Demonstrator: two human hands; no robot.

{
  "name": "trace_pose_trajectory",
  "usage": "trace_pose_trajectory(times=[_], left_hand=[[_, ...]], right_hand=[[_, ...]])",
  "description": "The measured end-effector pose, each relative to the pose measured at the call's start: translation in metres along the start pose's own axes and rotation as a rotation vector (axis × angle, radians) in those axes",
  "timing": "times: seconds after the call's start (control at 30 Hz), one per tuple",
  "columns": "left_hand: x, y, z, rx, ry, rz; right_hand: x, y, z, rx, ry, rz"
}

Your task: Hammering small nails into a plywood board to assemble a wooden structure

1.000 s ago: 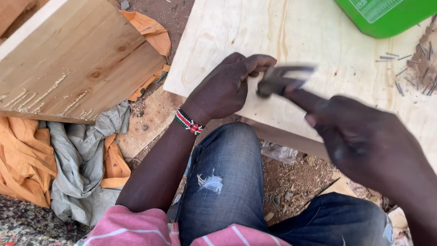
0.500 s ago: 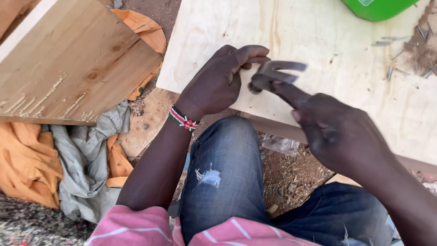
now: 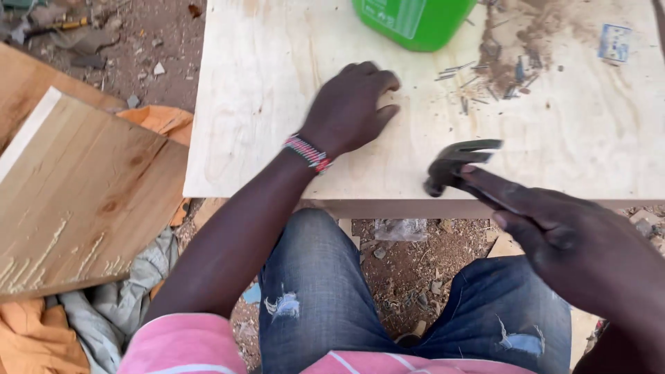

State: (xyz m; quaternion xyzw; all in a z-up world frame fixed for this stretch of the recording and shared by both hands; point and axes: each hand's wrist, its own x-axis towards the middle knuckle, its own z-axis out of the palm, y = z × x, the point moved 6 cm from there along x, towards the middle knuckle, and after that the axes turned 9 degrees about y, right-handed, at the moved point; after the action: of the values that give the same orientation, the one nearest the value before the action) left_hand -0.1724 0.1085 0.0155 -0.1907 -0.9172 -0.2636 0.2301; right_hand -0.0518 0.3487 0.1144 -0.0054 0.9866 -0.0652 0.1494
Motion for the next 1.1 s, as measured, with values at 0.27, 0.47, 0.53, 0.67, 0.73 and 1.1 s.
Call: trace_pose_trajectory(times=[0.27,0.47,0.53,0.67,0.73,1.1], left_hand=[[0.070,0.021,0.091,0.233,0.147,-0.030],[0.072,0.017,0.097,0.244,0.180,0.023],[0.066,0.013,0.084,0.215,0.208,0.058],[0.046,0.000,0.046,-0.018,0.137,-0.028],[0.041,-0.017,0.027,-0.138,0.106,-0.107],[0.077,-0.120,0.072,-0.805,1.383,-1.056]], right_hand=[[-0.008,0.045,0.001,0.199,0.087,0.191],[-0.014,0.041,0.008,0.220,0.069,0.159],[-0.012,0.045,0.013,0.213,0.088,0.130],[-0.010,0.052,0.022,0.235,0.144,0.067],[-0.009,0.053,0.024,0.223,0.162,0.084],[-0.020,0.043,0.041,0.425,0.319,-0.131]])
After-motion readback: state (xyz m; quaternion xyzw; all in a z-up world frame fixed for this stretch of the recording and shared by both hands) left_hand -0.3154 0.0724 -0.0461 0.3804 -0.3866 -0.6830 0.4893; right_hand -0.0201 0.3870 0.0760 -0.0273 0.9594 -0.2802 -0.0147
